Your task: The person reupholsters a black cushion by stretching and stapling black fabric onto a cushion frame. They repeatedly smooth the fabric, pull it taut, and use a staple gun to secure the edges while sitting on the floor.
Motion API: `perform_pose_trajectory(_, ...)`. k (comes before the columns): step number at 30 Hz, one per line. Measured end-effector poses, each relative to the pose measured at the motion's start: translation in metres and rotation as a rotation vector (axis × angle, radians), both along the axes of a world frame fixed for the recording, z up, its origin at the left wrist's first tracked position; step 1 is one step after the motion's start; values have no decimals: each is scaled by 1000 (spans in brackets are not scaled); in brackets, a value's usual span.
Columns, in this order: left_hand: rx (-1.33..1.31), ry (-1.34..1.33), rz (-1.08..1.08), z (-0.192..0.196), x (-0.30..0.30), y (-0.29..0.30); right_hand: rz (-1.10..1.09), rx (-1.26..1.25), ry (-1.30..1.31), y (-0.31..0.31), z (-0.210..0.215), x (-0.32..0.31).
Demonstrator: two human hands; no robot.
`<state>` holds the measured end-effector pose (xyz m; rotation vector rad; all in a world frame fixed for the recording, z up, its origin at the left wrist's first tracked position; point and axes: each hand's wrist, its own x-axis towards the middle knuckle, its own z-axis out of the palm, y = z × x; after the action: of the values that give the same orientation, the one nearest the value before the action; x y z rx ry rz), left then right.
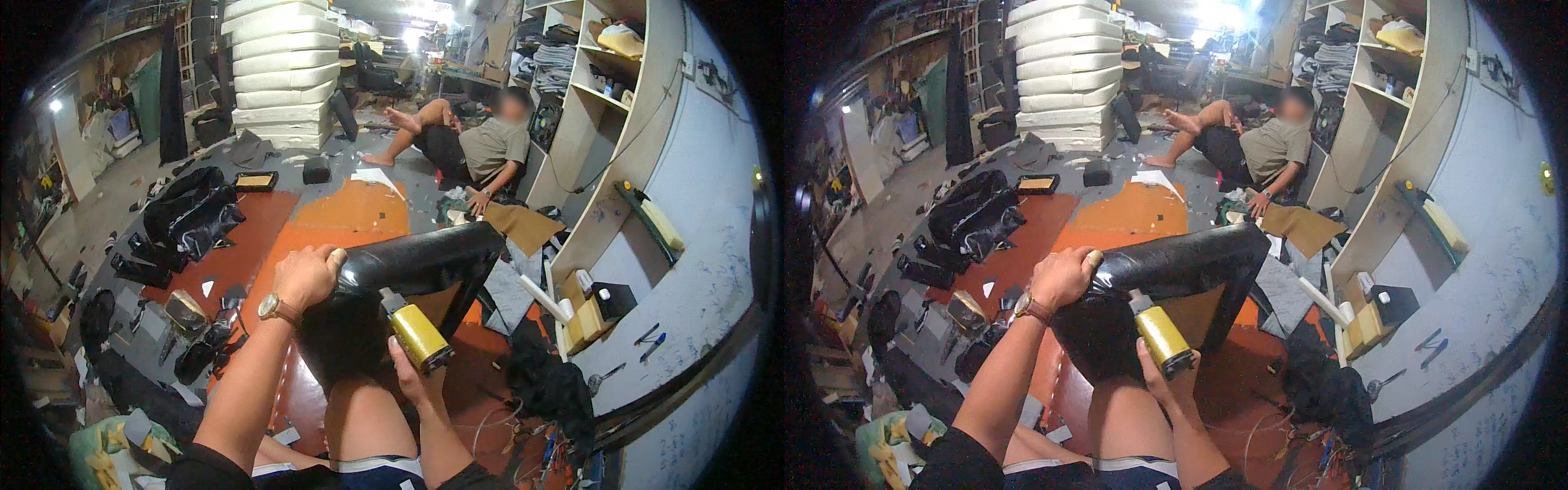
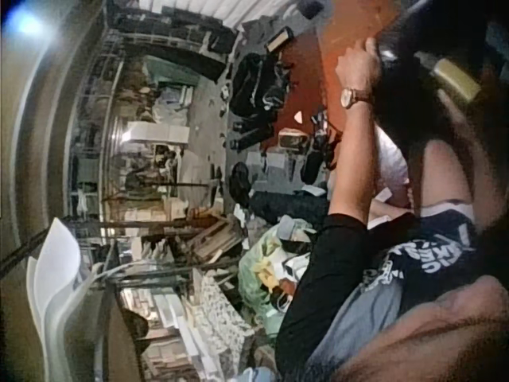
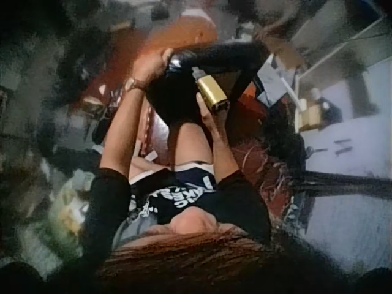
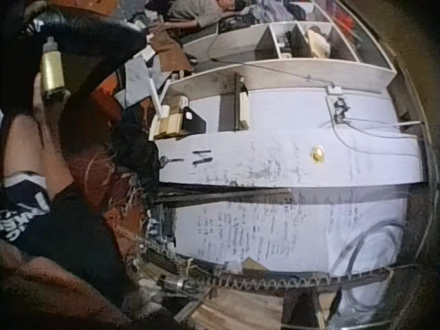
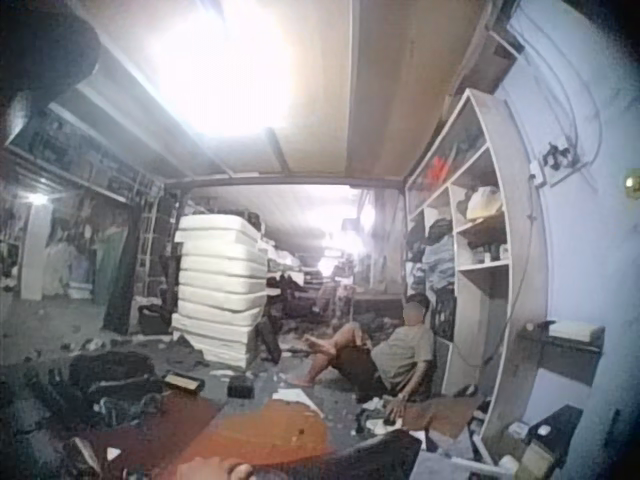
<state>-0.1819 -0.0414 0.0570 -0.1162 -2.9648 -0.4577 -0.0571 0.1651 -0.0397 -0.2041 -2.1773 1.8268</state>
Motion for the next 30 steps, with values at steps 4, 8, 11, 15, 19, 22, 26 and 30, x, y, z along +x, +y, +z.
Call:
perform_pose_trajectory(4, 13, 27, 27, 1, 6, 3, 101, 501, 416, -7, -11, -17)
perform_pose_trajectory(8, 16, 51, 15, -1, 11, 2, 169, 461, 131, -4, -19, -18)
perform_pose_trajectory(11, 27, 42, 0, 0, 13, 1, 121, 406, 232, 2, -20, -5)
perform_pose_trajectory(15, 7, 23, 18, 2, 16, 5, 37, 330, 310, 4, -24, -2)
perform_pose_trajectory(19, 28, 62, 37, 5, 19, 8, 64, 204, 327, 4, -35, -14)
perform_pose_trajectory(22, 93, 65, 32, 6, 19, 4, 138, 149, 263, 17, -51, -13)
perform_pose_trajectory(26, 337, 134, 76, 2, 22, -5, 17, 271, -83, 71, -103, 20)
perform_pose_trajectory(30, 718, 314, 73, -23, 50, -7, -47, 371, -381, 151, -192, 83)
